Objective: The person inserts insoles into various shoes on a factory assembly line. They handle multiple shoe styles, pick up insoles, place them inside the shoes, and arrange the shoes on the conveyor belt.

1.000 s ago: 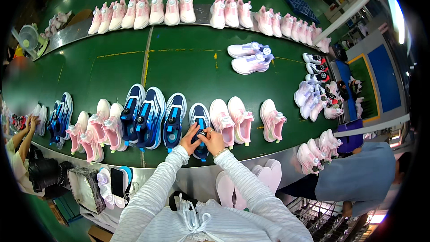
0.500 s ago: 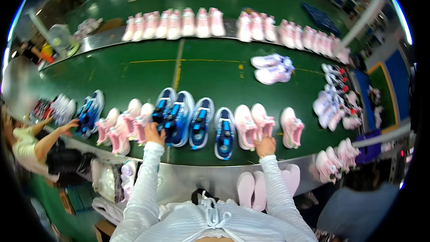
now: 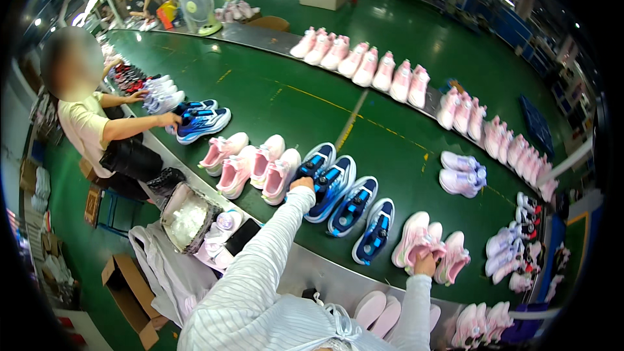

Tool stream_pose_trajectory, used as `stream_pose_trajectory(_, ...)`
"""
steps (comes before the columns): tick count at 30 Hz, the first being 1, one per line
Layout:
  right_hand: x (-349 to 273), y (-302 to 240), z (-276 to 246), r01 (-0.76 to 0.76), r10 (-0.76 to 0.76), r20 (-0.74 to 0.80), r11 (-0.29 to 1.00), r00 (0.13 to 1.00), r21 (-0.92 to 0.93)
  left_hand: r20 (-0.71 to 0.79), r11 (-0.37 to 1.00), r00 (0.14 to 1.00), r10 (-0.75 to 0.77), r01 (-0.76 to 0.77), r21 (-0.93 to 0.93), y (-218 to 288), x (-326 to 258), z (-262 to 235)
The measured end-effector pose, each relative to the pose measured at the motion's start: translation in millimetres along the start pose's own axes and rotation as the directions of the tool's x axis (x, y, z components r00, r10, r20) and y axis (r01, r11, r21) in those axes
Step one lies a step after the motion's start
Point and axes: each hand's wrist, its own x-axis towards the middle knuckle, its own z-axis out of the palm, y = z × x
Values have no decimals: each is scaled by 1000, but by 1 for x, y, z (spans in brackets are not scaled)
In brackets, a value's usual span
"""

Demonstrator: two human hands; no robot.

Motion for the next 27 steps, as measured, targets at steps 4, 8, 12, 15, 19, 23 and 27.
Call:
stream_pose_trajectory(4, 4, 20, -16, 175, -160, -120, 976, 980, 131, -11, 998, 1000, -19, 20, 65, -36, 1, -7)
stream_pose_trajectory(8, -6, 14, -54, 44, -24, -59, 925, 998, 378, -59, 984, 996, -65, 74, 162, -96, 9, -22)
stream_pose_trajectory(12, -15, 15, -54, 129, -91, -107, 892, 990, 434, -78, 980, 996, -46, 60, 189, -142, 33, -43)
stream_pose_trajectory(15, -41, -45, -55, 176, -167, -68, 817, 984, 549, 14, 985, 999, 36, -37, 168, -177, 45, -46)
stream_pose_trajectory(19, -98, -141, -45, 135, -356, 137, 643, 924, 754, -277, 999, 960, 32, -19, 47, -263, 55, -93)
stream_pose_trajectory(23, -168, -263, -31, 153, -632, 317, 574, 708, 804, -218, 899, 872, -439, 425, -109, -362, 64, -109)
stream_pose_trajectory(27, -229, -444, 10, 506, -934, 69, 251, 351, 826, -269, 905, 864, -426, 398, -154, -409, 102, -92)
